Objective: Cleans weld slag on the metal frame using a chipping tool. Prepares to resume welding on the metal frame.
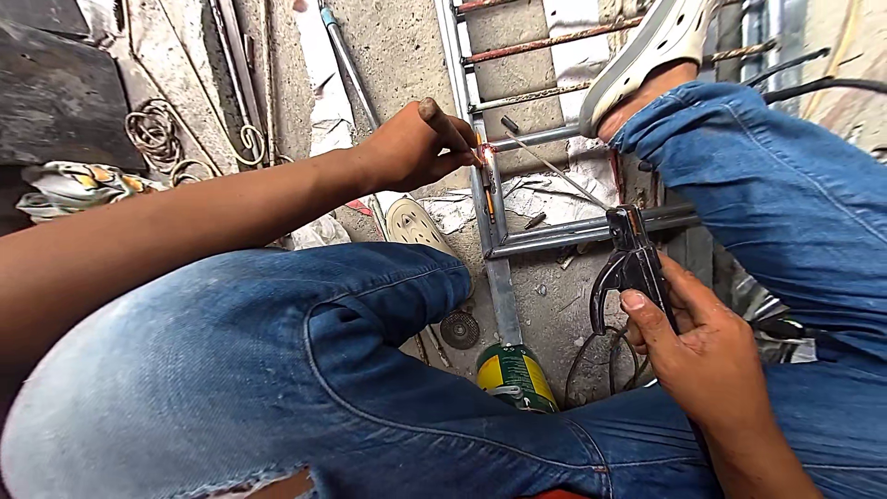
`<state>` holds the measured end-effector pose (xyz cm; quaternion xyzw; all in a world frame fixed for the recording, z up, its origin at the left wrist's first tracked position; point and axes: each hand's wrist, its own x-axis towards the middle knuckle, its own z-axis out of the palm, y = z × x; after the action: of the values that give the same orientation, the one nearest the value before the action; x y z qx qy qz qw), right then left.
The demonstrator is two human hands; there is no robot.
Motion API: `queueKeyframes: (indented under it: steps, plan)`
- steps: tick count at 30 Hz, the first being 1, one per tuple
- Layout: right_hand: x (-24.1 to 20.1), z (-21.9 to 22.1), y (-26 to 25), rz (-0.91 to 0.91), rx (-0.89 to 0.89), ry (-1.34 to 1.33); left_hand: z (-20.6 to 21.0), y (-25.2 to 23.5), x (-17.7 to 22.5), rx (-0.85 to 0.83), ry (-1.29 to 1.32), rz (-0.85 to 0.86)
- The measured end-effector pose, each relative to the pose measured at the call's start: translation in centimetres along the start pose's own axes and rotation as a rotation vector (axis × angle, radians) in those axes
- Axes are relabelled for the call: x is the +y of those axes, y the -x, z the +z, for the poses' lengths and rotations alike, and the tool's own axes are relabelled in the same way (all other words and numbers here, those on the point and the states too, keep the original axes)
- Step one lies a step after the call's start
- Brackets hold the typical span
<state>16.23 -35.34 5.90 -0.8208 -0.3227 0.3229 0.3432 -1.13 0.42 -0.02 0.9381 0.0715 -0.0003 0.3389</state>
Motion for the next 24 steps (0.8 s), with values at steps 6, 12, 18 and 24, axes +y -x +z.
queueKeyframes:
  steps: [6, 12, 18, 24]
  plan:
    - [-0.03, 0.02, 0.10, -0.006, -0.007, -0.026, -0.51, 0.11, 0.10, 0.032, -0.025, 0.002]
    - [-0.02, 0.07, 0.05, -0.007, -0.017, -0.023, -0.58, 0.23, -0.12, 0.030, -0.043, -0.029]
    - [0.06, 0.12, 0.05, 0.008, -0.022, -0.009, -0.52, 0.34, -0.31, 0.022, -0.036, -0.039]
    - [-0.05, 0.12, 0.10, 0.006, -0.027, -0.011, -0.33, 0.35, -0.39, 0.009, -0.048, -0.029]
